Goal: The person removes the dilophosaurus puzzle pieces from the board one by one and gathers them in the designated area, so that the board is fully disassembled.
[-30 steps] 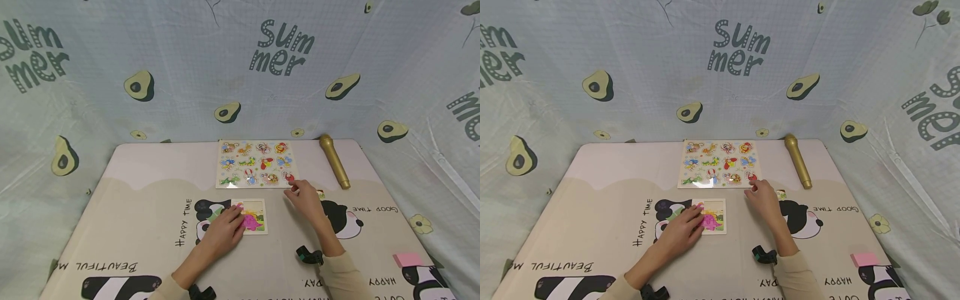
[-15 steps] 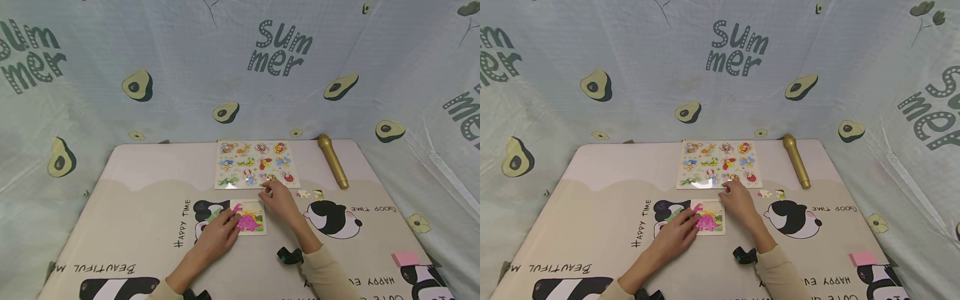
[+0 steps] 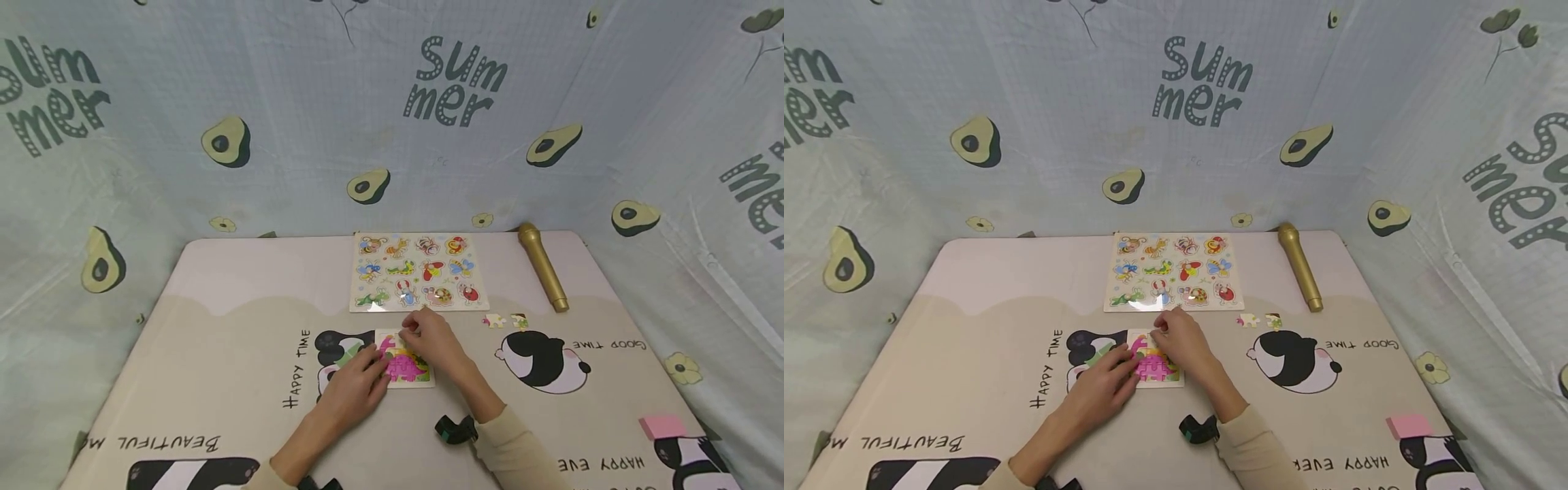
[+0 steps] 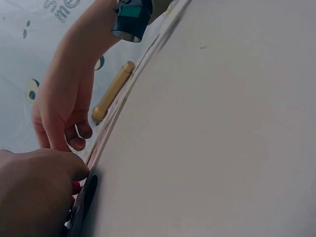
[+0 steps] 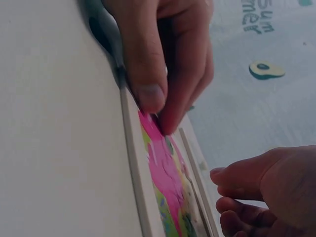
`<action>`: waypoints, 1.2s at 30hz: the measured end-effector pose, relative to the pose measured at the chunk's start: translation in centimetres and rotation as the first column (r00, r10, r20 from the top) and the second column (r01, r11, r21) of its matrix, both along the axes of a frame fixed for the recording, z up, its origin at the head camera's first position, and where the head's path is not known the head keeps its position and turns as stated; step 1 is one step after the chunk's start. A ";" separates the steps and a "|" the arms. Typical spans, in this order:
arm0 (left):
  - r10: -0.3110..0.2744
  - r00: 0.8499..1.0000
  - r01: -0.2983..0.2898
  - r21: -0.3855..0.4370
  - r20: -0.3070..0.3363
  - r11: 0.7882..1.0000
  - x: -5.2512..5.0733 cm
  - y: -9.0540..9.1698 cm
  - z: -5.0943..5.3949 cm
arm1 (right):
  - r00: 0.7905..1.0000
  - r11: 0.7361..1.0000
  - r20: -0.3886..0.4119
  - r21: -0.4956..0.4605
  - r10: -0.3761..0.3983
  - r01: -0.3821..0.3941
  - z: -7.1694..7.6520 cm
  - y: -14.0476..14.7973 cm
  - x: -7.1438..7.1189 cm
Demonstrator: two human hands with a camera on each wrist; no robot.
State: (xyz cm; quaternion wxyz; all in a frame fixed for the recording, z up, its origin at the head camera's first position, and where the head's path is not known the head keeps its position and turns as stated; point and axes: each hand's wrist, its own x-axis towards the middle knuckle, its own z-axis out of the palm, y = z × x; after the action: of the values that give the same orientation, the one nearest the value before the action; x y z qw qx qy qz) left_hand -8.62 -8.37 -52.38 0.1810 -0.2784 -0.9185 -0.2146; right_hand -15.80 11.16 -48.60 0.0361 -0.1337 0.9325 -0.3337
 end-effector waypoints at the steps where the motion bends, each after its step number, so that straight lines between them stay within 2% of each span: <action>1: -0.001 1.000 0.001 0.003 0.006 1.000 0.0 0.0 0.0 | 1.000 1.000 0.003 0.006 0.010 -0.010 -0.1 -0.2 0.1; 10: -0.009 1.000 0.008 0.010 0.014 1.000 0.1 0.1 0.1 | 0.995 0.990 0.038 0.108 0.093 -0.096 -0.9 -1.3 0.7; 25: -0.020 1.000 0.020 0.014 -0.017 1.000 0.1 0.0 0.1 | 0.995 0.989 0.055 0.118 0.079 -0.085 -1.1 -1.9 1.2; 36: -0.016 1.000 0.016 0.011 0.012 1.000 0.1 -0.1 0.2 | 0.998 0.995 0.024 0.085 0.058 -0.060 -0.9 -1.9 1.5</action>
State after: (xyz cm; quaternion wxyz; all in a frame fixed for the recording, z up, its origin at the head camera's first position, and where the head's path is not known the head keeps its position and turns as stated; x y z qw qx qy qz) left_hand -8.50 -8.45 -52.14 0.1752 -0.2835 -0.9161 -0.2229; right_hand -14.31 9.23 -49.55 0.0614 -0.1559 0.9412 -0.2934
